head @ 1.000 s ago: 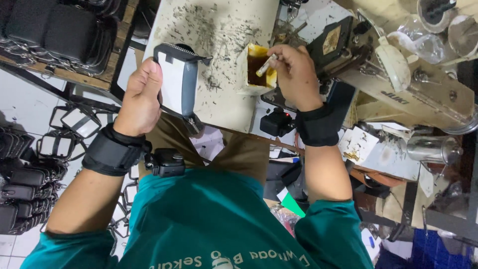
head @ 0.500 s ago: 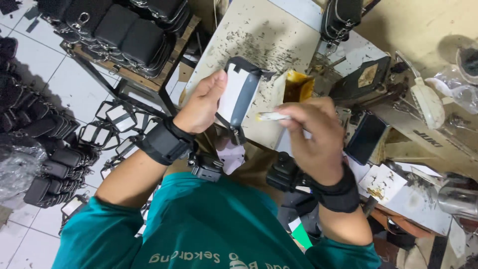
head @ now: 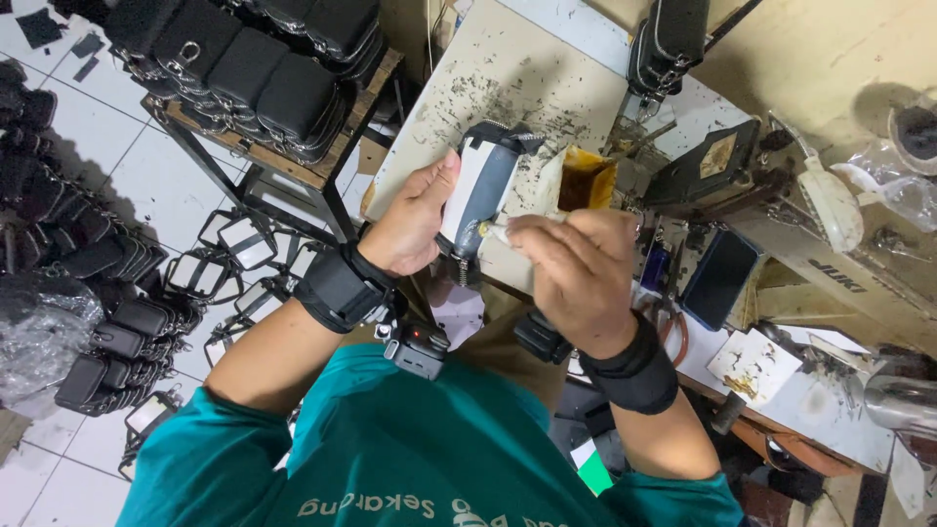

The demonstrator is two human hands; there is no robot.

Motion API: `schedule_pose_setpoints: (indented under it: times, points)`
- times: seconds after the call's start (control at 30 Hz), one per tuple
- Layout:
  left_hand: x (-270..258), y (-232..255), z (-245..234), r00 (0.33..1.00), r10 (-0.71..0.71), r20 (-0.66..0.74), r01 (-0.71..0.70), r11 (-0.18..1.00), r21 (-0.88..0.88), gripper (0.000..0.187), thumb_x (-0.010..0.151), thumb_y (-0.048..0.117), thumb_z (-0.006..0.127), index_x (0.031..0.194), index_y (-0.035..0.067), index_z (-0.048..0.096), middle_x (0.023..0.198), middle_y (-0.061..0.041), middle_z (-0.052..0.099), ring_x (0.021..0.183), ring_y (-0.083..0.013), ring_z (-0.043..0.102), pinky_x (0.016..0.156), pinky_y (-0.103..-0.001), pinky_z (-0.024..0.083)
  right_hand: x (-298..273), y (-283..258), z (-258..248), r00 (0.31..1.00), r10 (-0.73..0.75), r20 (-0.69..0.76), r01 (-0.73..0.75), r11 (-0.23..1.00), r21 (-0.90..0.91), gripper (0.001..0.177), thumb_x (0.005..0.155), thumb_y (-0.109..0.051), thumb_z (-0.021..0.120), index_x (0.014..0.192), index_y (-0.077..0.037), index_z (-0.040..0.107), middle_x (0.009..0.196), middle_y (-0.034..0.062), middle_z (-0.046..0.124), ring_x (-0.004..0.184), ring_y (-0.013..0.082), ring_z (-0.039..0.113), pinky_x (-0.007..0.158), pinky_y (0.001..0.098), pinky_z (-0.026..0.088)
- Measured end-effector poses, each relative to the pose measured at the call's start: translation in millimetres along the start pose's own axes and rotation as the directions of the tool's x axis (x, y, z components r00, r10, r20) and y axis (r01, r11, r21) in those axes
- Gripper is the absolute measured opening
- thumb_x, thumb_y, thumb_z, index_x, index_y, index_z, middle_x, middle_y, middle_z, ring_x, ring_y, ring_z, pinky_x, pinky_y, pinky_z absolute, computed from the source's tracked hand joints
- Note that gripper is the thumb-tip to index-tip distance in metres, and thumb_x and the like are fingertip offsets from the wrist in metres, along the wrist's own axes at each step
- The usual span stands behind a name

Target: Applying adhesive to the edges of small leather components using a manual applicator stick

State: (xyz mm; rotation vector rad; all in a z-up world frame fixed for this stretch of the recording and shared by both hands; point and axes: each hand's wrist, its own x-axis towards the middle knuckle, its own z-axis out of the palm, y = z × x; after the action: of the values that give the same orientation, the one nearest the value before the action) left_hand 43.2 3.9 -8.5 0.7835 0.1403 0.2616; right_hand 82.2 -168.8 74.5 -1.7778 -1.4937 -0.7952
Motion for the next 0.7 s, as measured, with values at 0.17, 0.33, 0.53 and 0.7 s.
schedule_pose_setpoints:
  times: [0.17, 0.33, 0.53, 0.7]
  points:
    - [-6.7, 12.4, 21.8, 0.998, -0.015, -0.055, 0.014, 0.999, -0.030, 0.039, 0.106, 0.034, 0.053, 0.083, 0.005, 0.066, 0.064, -0.005, 0.065, 0.055, -0.0140, 0.069, 0.050, -0.021, 0.059, -7.0, -7.2, 2.2, 0.999, 0.000, -0.045, -0.001, 1.000, -0.025, 0.019, 0.103, -0.007, 0.060, 0.103, -0.013, 0.078, 0.105, 0.0016, 0.079, 0.082, 0.0188, 0.054, 0.084, 0.0292, 0.043]
    - [0.5, 1.0, 14.7, 1.000, 0.000, -0.012, 0.000, 1.000, 0.001, 0.044, 0.107, 0.036, 0.050, 0.080, 0.003, 0.062, 0.058, -0.006, 0.062, 0.049, -0.0143, 0.068, 0.044, -0.022, 0.058, -14.9, -12.6, 5.3, 0.997, -0.046, -0.056, 0.039, 0.992, -0.117, 0.018, 0.102, -0.007, 0.062, 0.098, -0.015, 0.078, 0.099, -0.0001, 0.078, 0.083, 0.0166, 0.056, 0.089, 0.0330, 0.044]
    - [3.9, -4.7, 11.0, 0.988, 0.152, 0.043, -0.157, 0.973, 0.169, 0.041, 0.110, 0.031, 0.046, 0.081, 0.006, 0.060, 0.062, -0.002, 0.058, 0.054, -0.0136, 0.066, 0.047, -0.022, 0.056, -1.2, -15.7, 6.9, 0.992, -0.088, -0.093, 0.063, 0.969, -0.240, 0.022, 0.105, -0.011, 0.062, 0.096, -0.020, 0.080, 0.098, -0.0041, 0.078, 0.084, 0.0132, 0.052, 0.087, 0.0326, 0.041]
    - [-1.1, -0.9, 12.7, 0.977, 0.187, 0.104, -0.208, 0.947, 0.246, 0.041, 0.112, 0.028, 0.044, 0.081, 0.006, 0.060, 0.067, 0.000, 0.056, 0.057, -0.0108, 0.062, 0.051, -0.021, 0.054, -1.6, -15.7, 5.3, 0.997, -0.071, 0.023, 0.073, 0.989, -0.132, 0.020, 0.105, -0.013, 0.063, 0.096, -0.018, 0.080, 0.092, -0.0096, 0.073, 0.091, 0.0179, 0.046, 0.094, 0.0380, 0.033]
